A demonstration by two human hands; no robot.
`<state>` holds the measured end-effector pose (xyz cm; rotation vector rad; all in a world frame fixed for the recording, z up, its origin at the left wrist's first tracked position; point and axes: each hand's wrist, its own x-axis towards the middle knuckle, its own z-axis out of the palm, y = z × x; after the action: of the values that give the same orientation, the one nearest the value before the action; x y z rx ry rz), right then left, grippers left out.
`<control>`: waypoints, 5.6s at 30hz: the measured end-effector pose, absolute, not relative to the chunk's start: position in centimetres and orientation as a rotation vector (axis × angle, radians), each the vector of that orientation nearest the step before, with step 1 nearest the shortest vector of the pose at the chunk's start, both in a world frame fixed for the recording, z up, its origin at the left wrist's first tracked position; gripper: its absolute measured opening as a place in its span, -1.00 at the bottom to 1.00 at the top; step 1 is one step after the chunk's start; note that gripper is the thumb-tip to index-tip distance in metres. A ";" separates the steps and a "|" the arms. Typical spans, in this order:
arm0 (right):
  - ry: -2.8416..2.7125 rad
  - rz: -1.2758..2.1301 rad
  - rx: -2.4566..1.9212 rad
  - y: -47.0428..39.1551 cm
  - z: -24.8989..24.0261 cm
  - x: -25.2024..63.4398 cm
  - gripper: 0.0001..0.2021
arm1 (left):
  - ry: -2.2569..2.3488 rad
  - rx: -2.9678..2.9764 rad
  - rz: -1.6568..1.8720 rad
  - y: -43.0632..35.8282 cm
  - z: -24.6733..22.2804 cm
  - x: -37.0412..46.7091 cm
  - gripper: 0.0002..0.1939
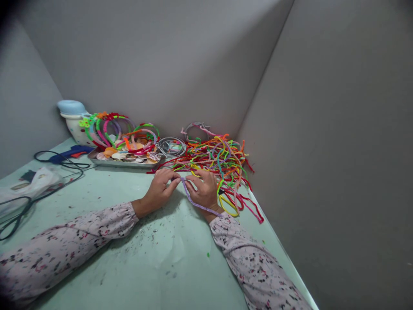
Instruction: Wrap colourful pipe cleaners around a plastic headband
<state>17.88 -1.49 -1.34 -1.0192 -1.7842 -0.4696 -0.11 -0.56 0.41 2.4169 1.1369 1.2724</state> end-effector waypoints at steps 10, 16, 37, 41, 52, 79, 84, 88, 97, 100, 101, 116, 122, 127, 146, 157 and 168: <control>-1.870 -0.378 -1.036 -1.6 -1.2 17.7 -0.87 | 1.138 2.427 1.241 -0.5 0.4 -0.1 -0.84; -1.865 -0.419 -1.029 -1.5 -1.2 17.7 -0.90 | 1.127 2.435 1.252 -0.4 0.3 -0.1 -0.85; -1.845 -0.324 -0.988 -1.5 -1.5 17.7 -0.89 | 1.119 2.474 1.279 -0.3 0.1 0.0 -0.86; -1.843 -0.275 -1.008 -1.7 -1.3 17.5 -0.90 | 1.120 2.476 1.281 -0.3 0.0 0.0 -0.86; -1.856 -0.106 -1.037 -1.9 -1.4 17.4 -0.93 | 1.127 2.492 1.257 -0.3 0.1 0.0 -0.86; -1.800 0.125 -1.013 -1.9 -1.1 17.2 -0.92 | 1.157 2.509 1.194 -0.1 -0.1 -0.1 -0.85; -1.785 0.104 -1.048 -2.0 -1.0 17.1 -0.92 | 1.156 2.533 1.178 -0.1 -0.1 -0.1 -0.84; -1.796 0.114 -1.075 -1.9 -1.1 17.2 -0.92 | 1.148 2.539 1.181 -0.1 -0.2 0.0 -0.85; -1.839 0.157 -1.063 -1.9 -1.1 17.2 -0.92 | 1.153 2.563 1.153 -0.1 -0.2 0.0 -0.86; -1.808 0.152 -1.076 -1.9 -1.2 17.2 -0.91 | 1.155 2.545 1.163 -0.1 -0.2 0.0 -0.86; -1.796 0.148 -1.076 -1.9 -1.2 17.2 -0.91 | 1.154 2.537 1.169 -0.1 -0.2 0.0 -0.86; -1.835 0.132 -1.055 -1.6 -1.3 17.3 -0.88 | 1.143 2.552 1.142 -0.3 -0.1 0.1 -0.85; -1.849 0.157 -1.076 -1.7 -1.3 17.3 -0.87 | 1.122 2.581 1.131 -0.2 -0.3 0.1 -0.85; -1.850 0.186 -1.082 -1.6 -1.4 17.3 -0.86 | 1.113 2.593 1.113 -0.2 -0.2 0.1 -0.84; -1.821 0.195 -1.071 -1.4 -1.6 17.5 -0.84 | 1.123 2.546 1.131 -0.4 0.0 0.1 -0.87; -1.844 0.234 -1.118 -1.4 -1.7 17.3 -0.81 | 1.068 2.581 1.136 -0.4 -0.2 0.2 -0.88; -1.815 0.208 -1.095 -1.5 -1.5 17.3 -0.82 | 1.101 2.549 1.141 -0.4 -0.1 0.2 -0.88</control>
<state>17.34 -1.51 -1.46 -1.0946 -1.8150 0.2078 0.19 -0.40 -0.10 2.5489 1.1011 1.1410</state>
